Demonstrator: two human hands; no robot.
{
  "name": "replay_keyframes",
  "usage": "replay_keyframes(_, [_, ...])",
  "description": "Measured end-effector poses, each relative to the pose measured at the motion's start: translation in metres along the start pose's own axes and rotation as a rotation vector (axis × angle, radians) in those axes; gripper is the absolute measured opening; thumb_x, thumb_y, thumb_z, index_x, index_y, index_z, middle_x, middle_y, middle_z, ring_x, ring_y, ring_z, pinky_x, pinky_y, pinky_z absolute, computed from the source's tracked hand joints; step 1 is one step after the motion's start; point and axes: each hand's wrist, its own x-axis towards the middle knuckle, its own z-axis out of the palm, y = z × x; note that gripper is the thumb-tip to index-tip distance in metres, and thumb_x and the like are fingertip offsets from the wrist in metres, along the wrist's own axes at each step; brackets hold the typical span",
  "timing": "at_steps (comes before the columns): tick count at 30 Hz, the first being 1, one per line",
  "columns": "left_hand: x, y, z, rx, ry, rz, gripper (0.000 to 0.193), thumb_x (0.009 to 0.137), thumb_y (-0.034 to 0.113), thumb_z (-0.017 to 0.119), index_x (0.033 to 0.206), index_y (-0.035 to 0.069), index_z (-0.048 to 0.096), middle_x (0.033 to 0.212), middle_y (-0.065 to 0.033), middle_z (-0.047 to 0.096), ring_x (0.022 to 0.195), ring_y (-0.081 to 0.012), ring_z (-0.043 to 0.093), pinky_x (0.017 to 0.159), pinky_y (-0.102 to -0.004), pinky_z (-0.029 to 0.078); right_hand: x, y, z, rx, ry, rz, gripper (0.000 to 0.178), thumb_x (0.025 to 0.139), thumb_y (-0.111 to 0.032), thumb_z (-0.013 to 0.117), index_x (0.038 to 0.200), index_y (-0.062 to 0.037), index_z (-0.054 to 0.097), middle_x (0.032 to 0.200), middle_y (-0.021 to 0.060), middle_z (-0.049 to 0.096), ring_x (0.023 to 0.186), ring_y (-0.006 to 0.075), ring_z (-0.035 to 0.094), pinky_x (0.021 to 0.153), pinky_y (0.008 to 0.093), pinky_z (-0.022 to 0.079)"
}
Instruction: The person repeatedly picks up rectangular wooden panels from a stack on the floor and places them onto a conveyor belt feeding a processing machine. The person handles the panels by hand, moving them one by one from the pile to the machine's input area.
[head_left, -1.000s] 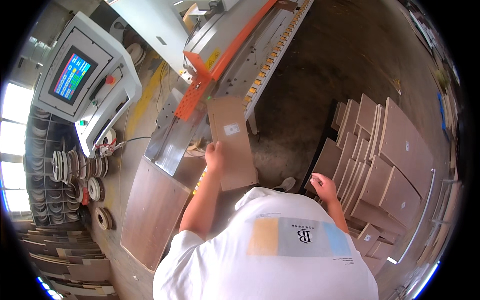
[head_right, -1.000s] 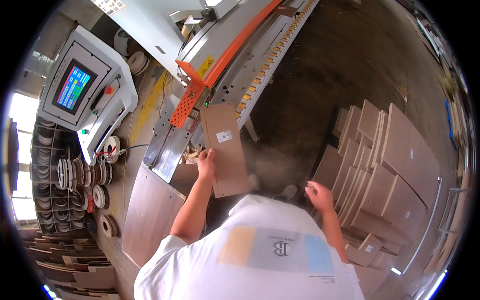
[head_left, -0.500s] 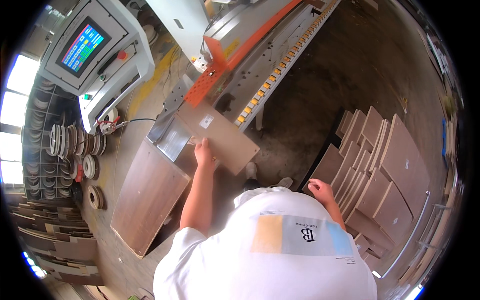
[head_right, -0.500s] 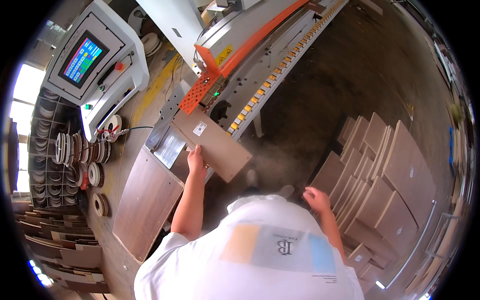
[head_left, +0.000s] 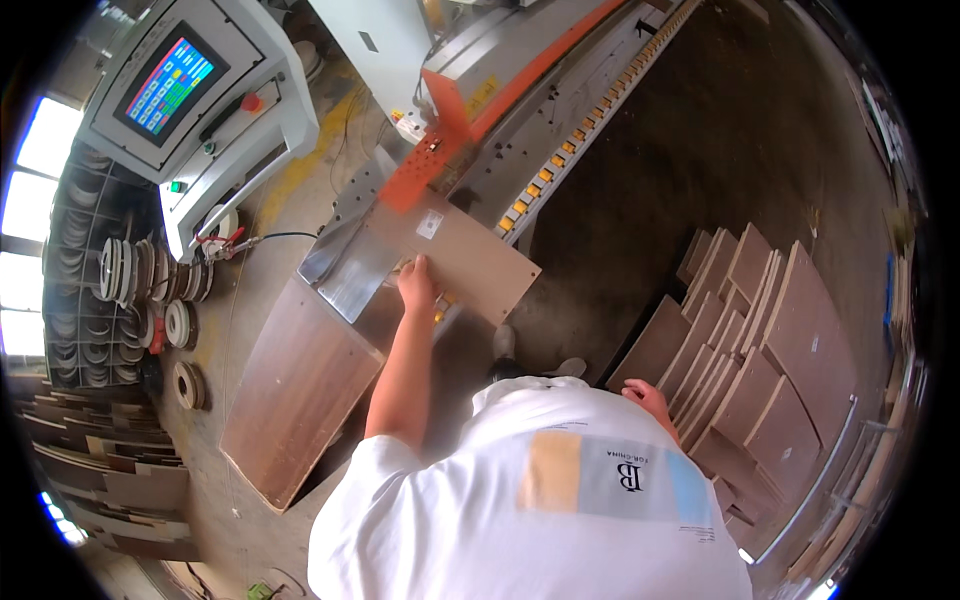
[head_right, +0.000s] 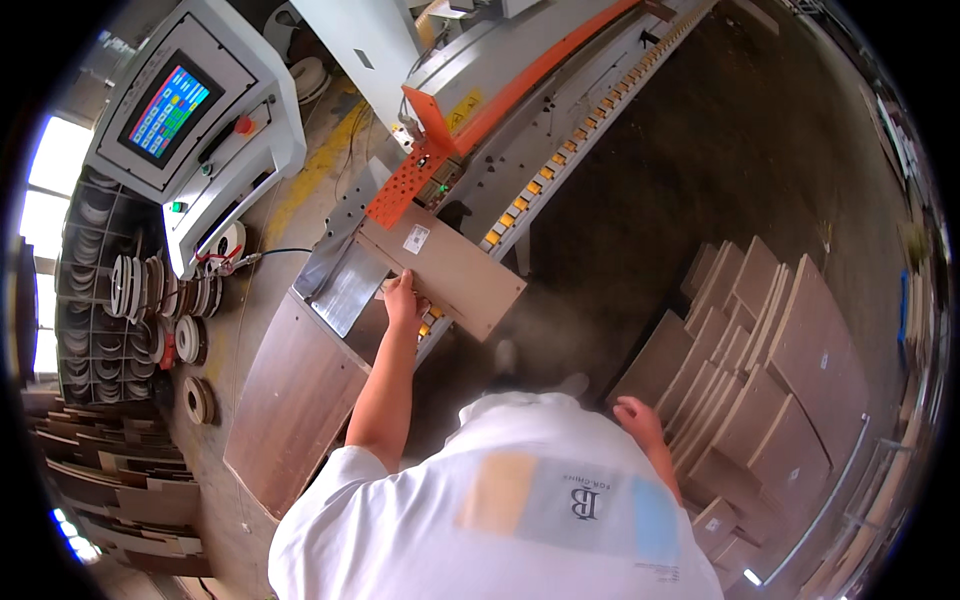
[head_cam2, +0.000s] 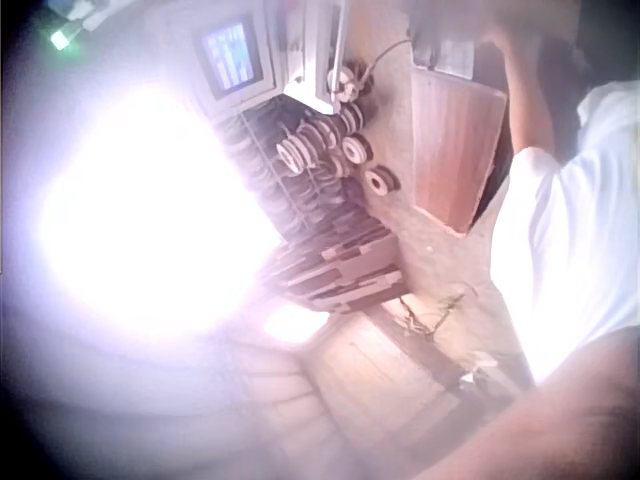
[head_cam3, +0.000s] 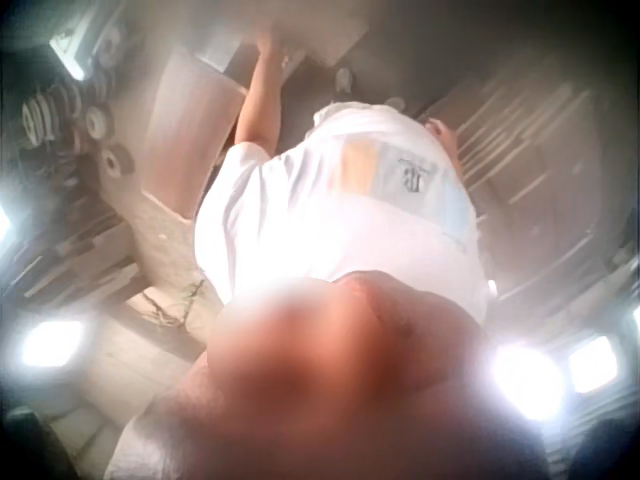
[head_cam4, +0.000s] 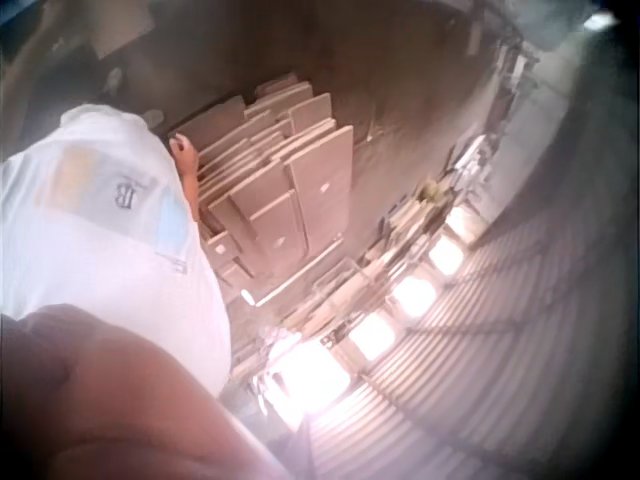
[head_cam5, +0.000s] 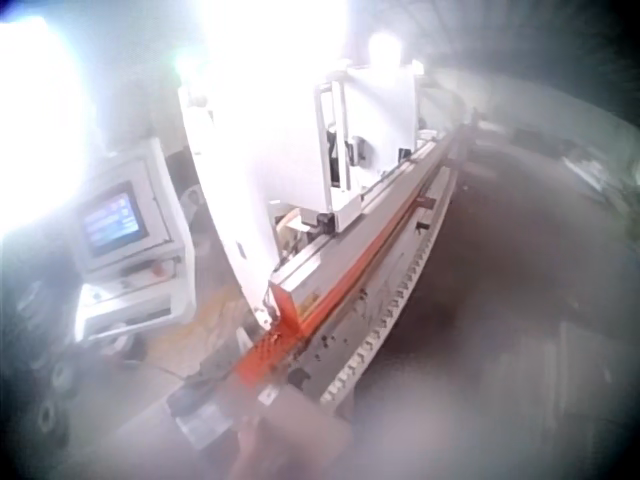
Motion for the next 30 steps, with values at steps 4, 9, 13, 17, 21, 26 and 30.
replay_keyframes(4, [-0.007, 0.017, 0.045, -0.108, -0.01, 0.009, 0.025, 0.103, 0.028, 0.059, 0.099, 0.003, 0.063, 0.078, -0.0026, 0.059, 0.055, -0.0129, 0.055, 0.044, -0.0276, 0.044, -0.006, 0.036, 0.009, 0.03, 0.019, 0.008, 0.045, 0.093, -0.04, 0.071, 0.125, -0.0094, 0.07, 0.11, 0.0133, 0.076, 0.102, 0.0254, 0.073, 0.089, 0.0358, 0.056])
replay_keyframes(9, [0.009, 0.028, 0.098, -0.159, -0.015, -0.002, 0.023, 0.102, 0.029, 0.062, 0.095, 0.007, 0.061, 0.074, -0.0007, 0.058, 0.053, -0.0113, 0.052, 0.045, -0.0263, 0.041, -0.025, 0.033, 0.013, 0.056, 0.038, 0.125, 0.044, 0.092, -0.037, 0.071, 0.125, -0.0077, 0.069, 0.111, 0.0167, 0.075, 0.105, 0.0285, 0.072, 0.093, 0.0369, 0.055])
replay_keyframes(13, [0.03, 0.031, 0.142, -0.199, -0.073, -0.012, 0.02, 0.102, 0.028, 0.063, 0.095, 0.009, 0.061, 0.073, -0.0005, 0.057, 0.053, -0.0135, 0.052, 0.046, -0.0292, 0.041, -0.042, 0.031, 0.023, 0.177, 0.127, 0.172, 0.044, 0.092, -0.036, 0.07, 0.126, -0.0082, 0.069, 0.111, 0.0171, 0.075, 0.106, 0.0302, 0.072, 0.094, 0.0381, 0.055])
replay_keyframes(17, [0.062, 0.024, 0.185, -0.227, -0.082, -0.041, 0.024, 0.099, 0.031, 0.063, 0.104, 0.008, 0.061, 0.09, -0.0025, 0.063, 0.071, -0.0177, 0.058, 0.053, -0.0354, 0.045, -0.066, 0.031, 0.032, 0.147, 0.208, 0.227, 0.044, 0.092, -0.039, 0.069, 0.125, -0.011, 0.07, 0.113, 0.0171, 0.074, 0.106, 0.0323, 0.071, 0.093, 0.0401, 0.055])
replay_keyframes(21, [0.121, 0.009, 0.187, -0.27, -0.407, -0.104, 0.013, 0.103, 0.023, 0.052, 0.105, 0.015, 0.062, 0.091, -0.0017, 0.063, 0.075, -0.0206, 0.058, 0.062, -0.0397, 0.051, -0.101, 0.038, 0.036, 0.091, 0.354, 0.262, 0.041, 0.092, -0.043, 0.069, 0.122, -0.0163, 0.071, 0.112, 0.0141, 0.074, 0.103, 0.0348, 0.07, 0.089, 0.0443, 0.056])
replay_keyframes(26, [0.057, 0.047, 0.226, 0.146, -0.256, 0.062, 0.033, 0.098, 0.02, 0.063, 0.126, 0.003, 0.058, 0.117, -0.0134, 0.064, 0.101, -0.0246, 0.063, 0.079, -0.0399, 0.053, -0.138, 0.081, 0.052, 0.095, 0.737, 0.379, 0.037, 0.09, -0.036, 0.072, 0.118, -0.0128, 0.071, 0.102, 0.0134, 0.075, 0.094, 0.0322, 0.073, 0.081, 0.0414, 0.057])
replay_keyframes(30, [-0.055, 0.046, 0.234, 0.341, -0.363, 0.273, 0.046, 0.099, 0.023, 0.064, 0.14, 0.007, 0.05, 0.131, -0.013, 0.06, 0.109, -0.0249, 0.06, 0.09, -0.0405, 0.049, -0.18, 0.111, 0.037, 0.118, 0.955, 0.618, 0.037, 0.088, -0.034, 0.073, 0.12, -0.0155, 0.071, 0.105, 0.0121, 0.075, 0.099, 0.0313, 0.072, 0.086, 0.0436, 0.056])
